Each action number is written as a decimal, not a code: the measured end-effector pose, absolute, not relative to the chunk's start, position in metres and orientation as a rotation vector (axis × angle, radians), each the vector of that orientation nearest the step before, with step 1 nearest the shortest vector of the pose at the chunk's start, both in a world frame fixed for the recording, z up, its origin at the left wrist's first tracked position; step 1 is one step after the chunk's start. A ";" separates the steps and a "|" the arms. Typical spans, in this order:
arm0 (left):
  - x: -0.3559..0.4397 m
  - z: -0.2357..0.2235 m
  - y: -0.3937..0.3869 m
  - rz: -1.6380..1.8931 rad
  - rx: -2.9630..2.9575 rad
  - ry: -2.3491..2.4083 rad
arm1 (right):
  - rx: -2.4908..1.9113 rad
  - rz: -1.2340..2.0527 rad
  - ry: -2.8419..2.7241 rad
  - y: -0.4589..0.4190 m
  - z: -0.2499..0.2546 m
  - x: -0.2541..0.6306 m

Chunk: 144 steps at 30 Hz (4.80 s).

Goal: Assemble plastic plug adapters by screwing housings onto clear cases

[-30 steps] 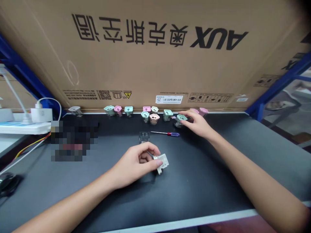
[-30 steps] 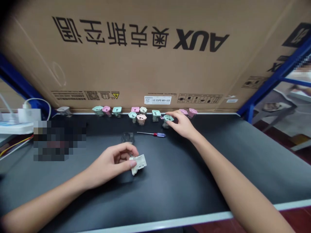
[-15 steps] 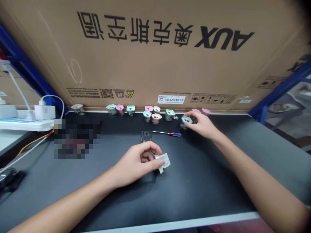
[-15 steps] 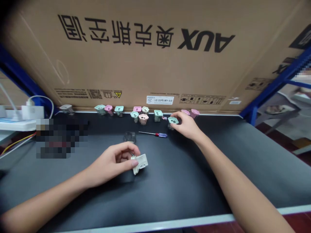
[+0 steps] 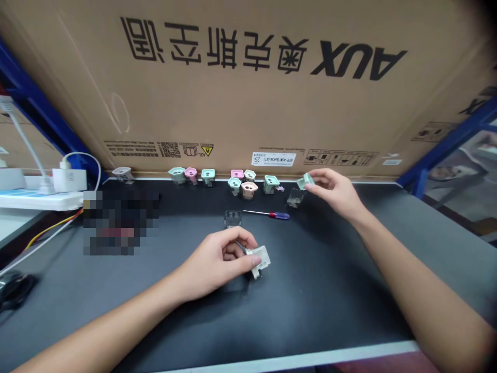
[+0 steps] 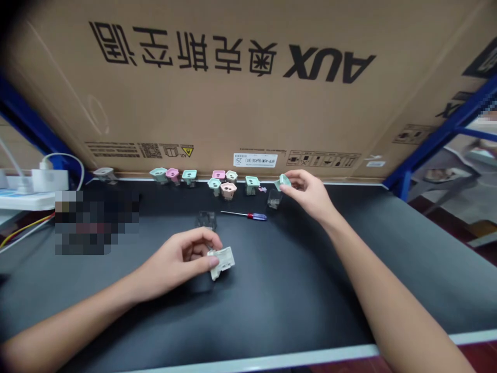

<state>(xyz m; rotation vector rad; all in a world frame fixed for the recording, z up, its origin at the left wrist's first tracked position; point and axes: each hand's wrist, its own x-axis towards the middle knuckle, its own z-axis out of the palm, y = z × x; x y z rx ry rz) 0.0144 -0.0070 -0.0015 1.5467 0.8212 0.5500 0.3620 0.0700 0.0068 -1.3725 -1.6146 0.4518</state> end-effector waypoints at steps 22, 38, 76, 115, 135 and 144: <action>0.015 0.000 -0.005 0.583 1.510 0.812 | -1.100 0.908 -1.357 0.057 0.012 0.341; 0.007 0.003 -0.013 0.907 1.740 0.472 | -1.206 0.276 -1.592 0.062 -0.003 0.348; 0.009 0.011 -0.011 0.935 1.722 0.555 | -1.502 -0.014 -1.787 0.070 -0.025 0.356; 0.007 0.010 -0.010 0.903 1.683 0.610 | -1.337 -0.060 -1.778 0.073 -0.037 0.350; 0.009 0.008 -0.002 1.019 1.479 0.645 | -1.132 -0.352 -1.789 0.041 -0.004 0.317; 0.008 0.008 0.006 1.090 1.370 0.678 | -1.141 0.503 -2.151 -0.002 0.001 0.253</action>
